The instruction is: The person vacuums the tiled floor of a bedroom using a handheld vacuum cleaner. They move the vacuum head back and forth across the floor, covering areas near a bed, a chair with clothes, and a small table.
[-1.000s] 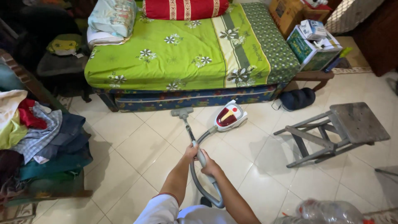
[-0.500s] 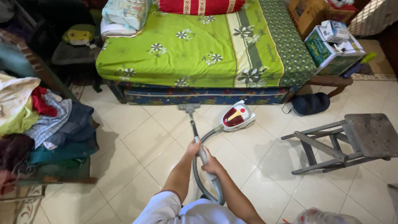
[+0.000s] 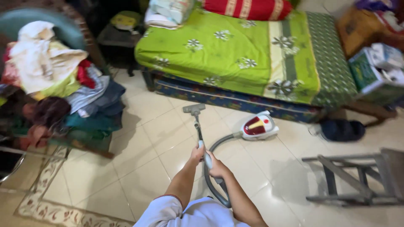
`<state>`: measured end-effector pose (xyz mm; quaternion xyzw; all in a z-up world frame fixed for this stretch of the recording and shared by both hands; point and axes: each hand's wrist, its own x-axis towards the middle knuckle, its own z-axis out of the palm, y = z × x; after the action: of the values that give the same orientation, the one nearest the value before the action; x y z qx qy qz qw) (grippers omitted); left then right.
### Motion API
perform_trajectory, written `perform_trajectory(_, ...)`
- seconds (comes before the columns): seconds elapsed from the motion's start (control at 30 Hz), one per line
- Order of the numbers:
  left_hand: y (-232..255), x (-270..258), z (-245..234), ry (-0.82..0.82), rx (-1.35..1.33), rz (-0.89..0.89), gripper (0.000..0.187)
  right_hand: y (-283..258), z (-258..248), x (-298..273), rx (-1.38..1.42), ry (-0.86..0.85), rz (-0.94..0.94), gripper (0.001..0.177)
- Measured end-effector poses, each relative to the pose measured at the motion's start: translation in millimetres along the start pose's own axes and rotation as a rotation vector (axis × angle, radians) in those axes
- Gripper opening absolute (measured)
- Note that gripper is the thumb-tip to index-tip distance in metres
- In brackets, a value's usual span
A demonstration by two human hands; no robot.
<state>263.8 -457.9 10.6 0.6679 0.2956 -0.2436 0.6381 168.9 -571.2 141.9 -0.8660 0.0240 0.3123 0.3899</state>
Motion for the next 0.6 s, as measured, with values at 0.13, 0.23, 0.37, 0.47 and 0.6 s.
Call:
perform_trajectory(0.13,-7,-5,-19,0.079,-0.126,0.002,0.076,-26,-1,-8,-0.060,-0.080,-0.053,0.109)
perform_trajectory(0.23,-10,-8,-36,0.138,-0.159,-0.009,0.075,-19,7,14,-0.156,-0.128,-0.110,0.106)
perform_trajectory(0.37,-20,-5,-54,0.206,-0.273,-0.003,0.075,-35,9,16,-0.183,-0.219,-0.181,0.115)
perform_trajectory(0.47,-26,-6,-68,0.252,-0.312,-0.009,0.075,-39,14,24,-0.215,-0.263,-0.216,0.117)
perform_trajectory(0.6,-30,-2,-90,0.282,-0.361,-0.015,0.076,-68,12,12,-0.254,-0.309,-0.205,0.117)
